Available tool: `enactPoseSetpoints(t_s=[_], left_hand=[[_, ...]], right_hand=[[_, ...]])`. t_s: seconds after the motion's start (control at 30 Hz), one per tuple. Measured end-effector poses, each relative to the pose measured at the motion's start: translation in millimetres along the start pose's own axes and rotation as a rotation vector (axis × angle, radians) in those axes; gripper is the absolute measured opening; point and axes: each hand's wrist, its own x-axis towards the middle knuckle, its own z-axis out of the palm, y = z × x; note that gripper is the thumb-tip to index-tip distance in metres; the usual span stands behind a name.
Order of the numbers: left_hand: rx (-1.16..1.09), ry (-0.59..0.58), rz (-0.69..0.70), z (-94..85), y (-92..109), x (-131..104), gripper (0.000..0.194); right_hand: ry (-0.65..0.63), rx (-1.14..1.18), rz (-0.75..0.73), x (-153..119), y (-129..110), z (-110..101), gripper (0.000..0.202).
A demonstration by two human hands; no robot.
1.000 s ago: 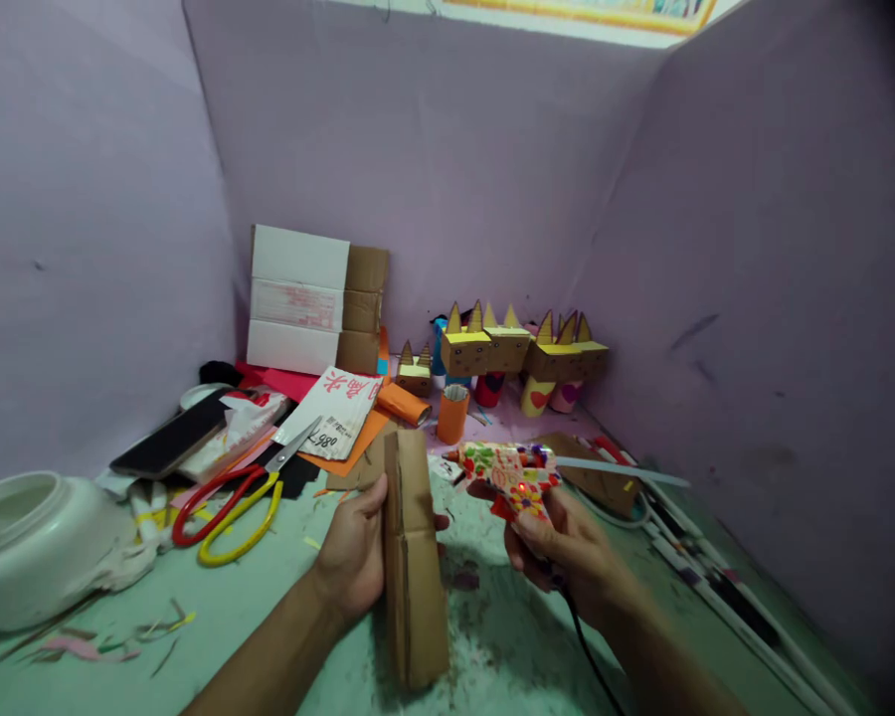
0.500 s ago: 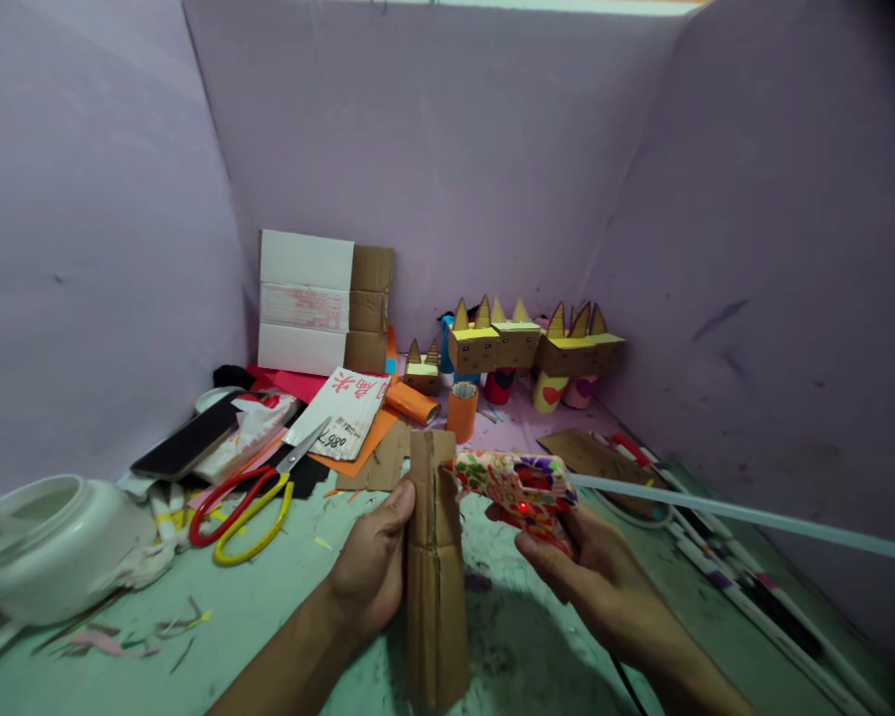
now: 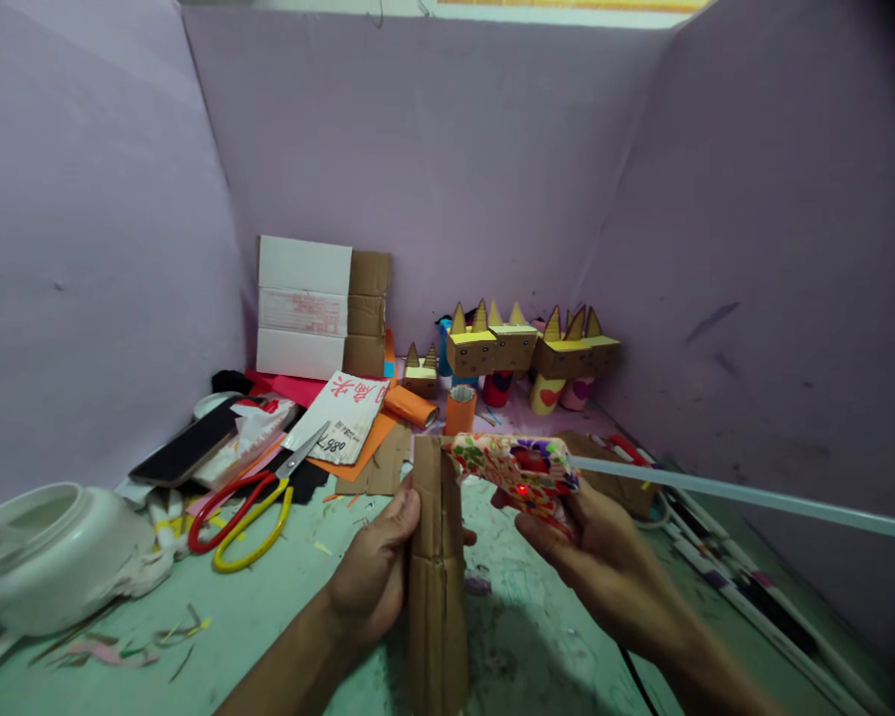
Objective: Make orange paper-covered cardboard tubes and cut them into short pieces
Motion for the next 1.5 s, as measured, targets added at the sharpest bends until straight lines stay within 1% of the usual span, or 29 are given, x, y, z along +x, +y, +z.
enactPoseSetpoints(t_s=[0.1,0.23,0.3,0.4,0.5,0.67,0.83,1.0,1.13,1.27,1.5], left_hand=[[0.015,-0.029,-0.006,-0.2,1,-1,0.025],[0.023,0.019,0.021,-2.8,1,0,0.027],[0.035,0.016,0.028,-4.4,0,1,0.031],[0.057,-0.019,0.039,-5.5,-1,2,0.038],[0.062,-0.023,0.051,-5.3,-1,2,0.044],[0.068,-0.017,0.081,-6.6,-2,2,0.047],[0.061,-0.016,0.071,-9.6,-5,3,0.046],[0.062,-0.025,0.080,-10.2,-5,3,0.047],[0.083,-0.019,0.083,-11.3,-5,4,0.040],[0.087,-0.034,0.068,-11.8,-5,4,0.031],[0.100,-0.014,0.065,-9.2,-3,3,0.033]], right_hand=[[-0.013,-0.038,-0.012,4,-4,-2,0.018],[-0.019,-0.078,-0.032,5,-7,-4,0.016],[-0.020,-0.098,-0.044,6,-7,-5,0.014],[0.005,-0.113,-0.069,8,-8,-6,0.012],[0.029,-0.126,-0.102,9,-11,-5,0.010],[-0.007,-0.206,-0.101,8,-15,-4,0.010],[-0.014,-0.191,-0.061,5,-16,-3,0.012],[-0.055,-0.172,-0.014,1,-14,-1,0.015],[-0.051,-0.169,0.020,-3,-12,0,0.017],[-0.028,-0.150,0.022,-6,-10,0,0.017],[-0.024,-0.151,0.023,-12,-11,2,0.017]])
